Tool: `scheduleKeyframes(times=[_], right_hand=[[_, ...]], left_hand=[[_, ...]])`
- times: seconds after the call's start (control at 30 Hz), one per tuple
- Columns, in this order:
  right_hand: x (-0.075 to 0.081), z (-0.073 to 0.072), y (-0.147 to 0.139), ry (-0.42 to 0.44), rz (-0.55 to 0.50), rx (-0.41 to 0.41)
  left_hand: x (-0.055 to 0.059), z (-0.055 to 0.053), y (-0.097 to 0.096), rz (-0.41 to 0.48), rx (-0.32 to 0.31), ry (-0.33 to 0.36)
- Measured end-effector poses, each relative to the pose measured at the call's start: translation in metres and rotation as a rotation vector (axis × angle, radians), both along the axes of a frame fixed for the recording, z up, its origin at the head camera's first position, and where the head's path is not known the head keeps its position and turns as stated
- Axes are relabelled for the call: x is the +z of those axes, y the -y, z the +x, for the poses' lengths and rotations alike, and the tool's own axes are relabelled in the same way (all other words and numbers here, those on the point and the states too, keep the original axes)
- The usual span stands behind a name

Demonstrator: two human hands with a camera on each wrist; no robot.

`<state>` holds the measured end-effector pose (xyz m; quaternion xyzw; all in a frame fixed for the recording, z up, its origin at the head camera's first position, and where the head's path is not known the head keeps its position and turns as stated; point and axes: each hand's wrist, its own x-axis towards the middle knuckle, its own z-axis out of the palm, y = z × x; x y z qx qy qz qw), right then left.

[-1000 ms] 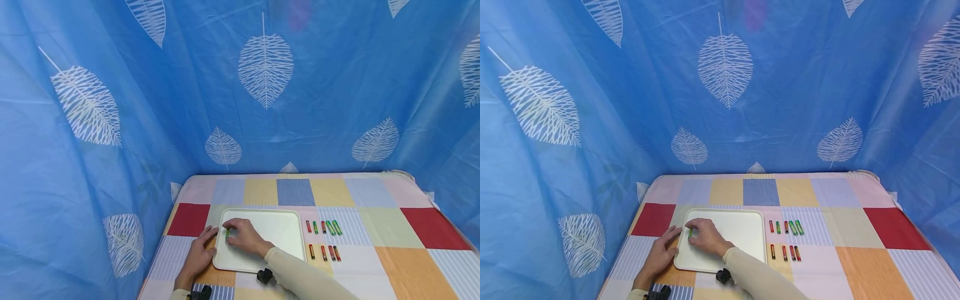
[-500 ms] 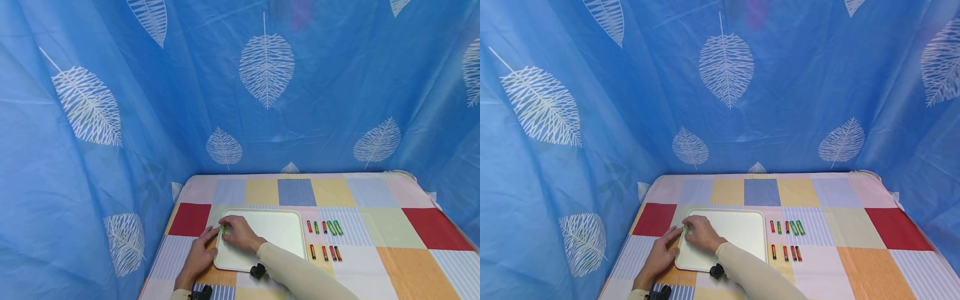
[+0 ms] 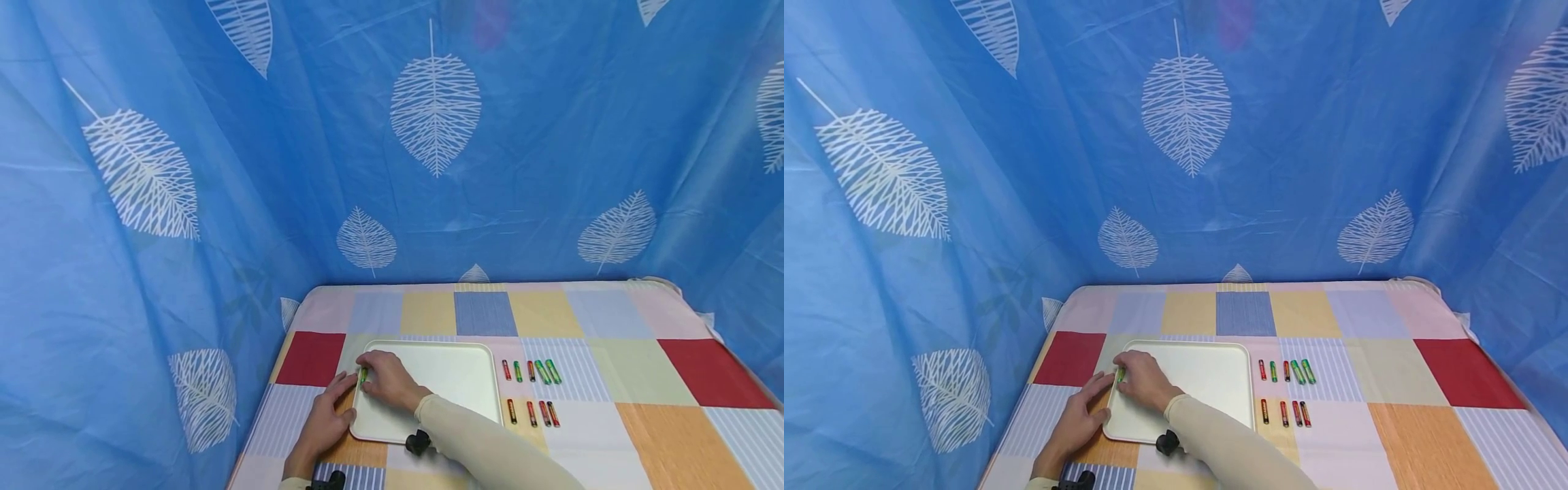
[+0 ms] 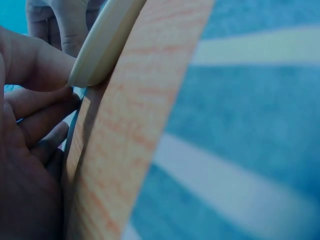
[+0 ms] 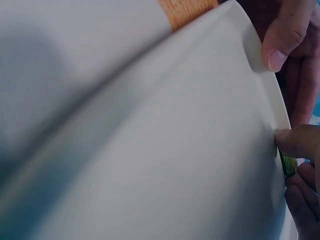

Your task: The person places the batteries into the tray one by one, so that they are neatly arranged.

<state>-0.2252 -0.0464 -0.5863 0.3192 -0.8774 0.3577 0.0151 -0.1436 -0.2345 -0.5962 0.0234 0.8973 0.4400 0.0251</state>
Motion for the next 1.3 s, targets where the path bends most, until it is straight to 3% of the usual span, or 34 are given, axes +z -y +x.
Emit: scheduleKeyframes(times=[0.37,0.67,1.07,1.3], right_hand=[[0.006,0.002,-0.003,0.017,0.046,0.002],[0.008,-0.002,-0.011,0.039,0.019,0.041],[0.021,-0.01,-0.04,0.211,-0.092,0.109],[0.026,-0.012,-0.063,0.252,-0.118,0.129]], left_hand=[[0.002,0.0,-0.001,0.035,0.0,-0.017],[0.002,0.002,-0.003,-0.002,0.017,-0.002],[0.001,0.004,-0.002,-0.003,0.012,0.0],[0.001,0.005,-0.004,-0.002,0.024,0.011]])
